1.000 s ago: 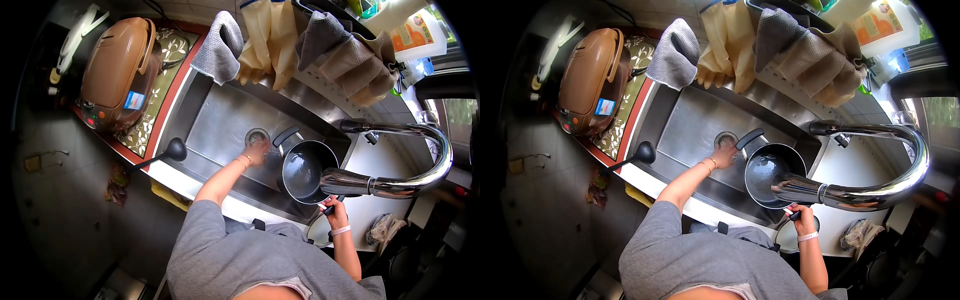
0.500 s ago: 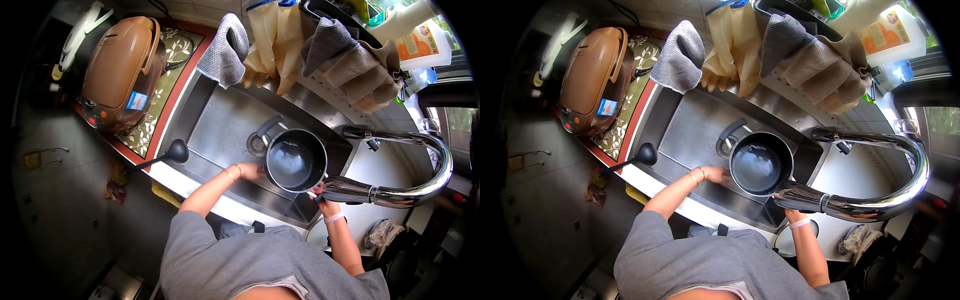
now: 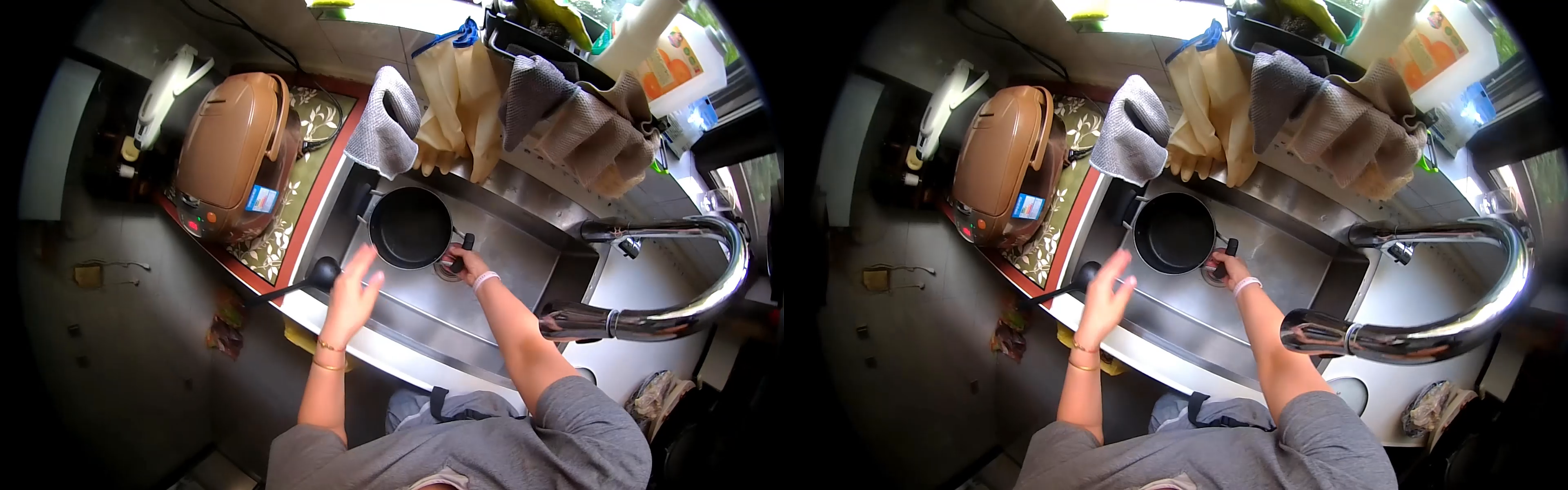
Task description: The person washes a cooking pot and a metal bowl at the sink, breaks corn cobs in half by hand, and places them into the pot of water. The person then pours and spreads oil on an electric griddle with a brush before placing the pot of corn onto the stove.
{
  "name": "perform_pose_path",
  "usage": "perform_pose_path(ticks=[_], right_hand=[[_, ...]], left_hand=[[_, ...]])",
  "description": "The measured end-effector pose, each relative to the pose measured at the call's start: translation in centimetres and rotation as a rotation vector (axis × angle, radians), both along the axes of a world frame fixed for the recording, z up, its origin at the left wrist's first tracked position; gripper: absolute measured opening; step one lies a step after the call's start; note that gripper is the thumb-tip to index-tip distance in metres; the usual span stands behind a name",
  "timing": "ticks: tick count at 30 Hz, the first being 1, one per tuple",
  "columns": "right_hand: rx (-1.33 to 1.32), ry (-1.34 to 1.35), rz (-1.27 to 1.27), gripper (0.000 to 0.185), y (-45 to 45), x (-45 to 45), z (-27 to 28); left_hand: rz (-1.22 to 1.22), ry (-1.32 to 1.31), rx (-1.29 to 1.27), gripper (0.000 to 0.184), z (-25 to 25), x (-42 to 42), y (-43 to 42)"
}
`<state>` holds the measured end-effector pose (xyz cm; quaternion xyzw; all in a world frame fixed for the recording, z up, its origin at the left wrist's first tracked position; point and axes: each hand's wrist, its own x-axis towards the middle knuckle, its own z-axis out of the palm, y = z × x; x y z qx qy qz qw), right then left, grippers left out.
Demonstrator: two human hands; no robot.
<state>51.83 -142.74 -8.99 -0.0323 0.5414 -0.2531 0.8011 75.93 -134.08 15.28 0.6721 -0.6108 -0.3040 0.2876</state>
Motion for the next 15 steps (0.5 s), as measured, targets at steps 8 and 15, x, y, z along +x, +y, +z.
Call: perform_pose_path(ticks=[8,15], right_hand=[[-0.158,0.141,0.118,0.051,4.9,-9.3,7.5],[-0.089,-0.112,-0.047,0.036,14.0,-16.5,12.8]], left_hand=[[0.066,-0.428,-0.248,0.037,11.6,0.7,-15.2],[0.033,0.552,-0.107,0.019,20.2,1.9,-25.2]])
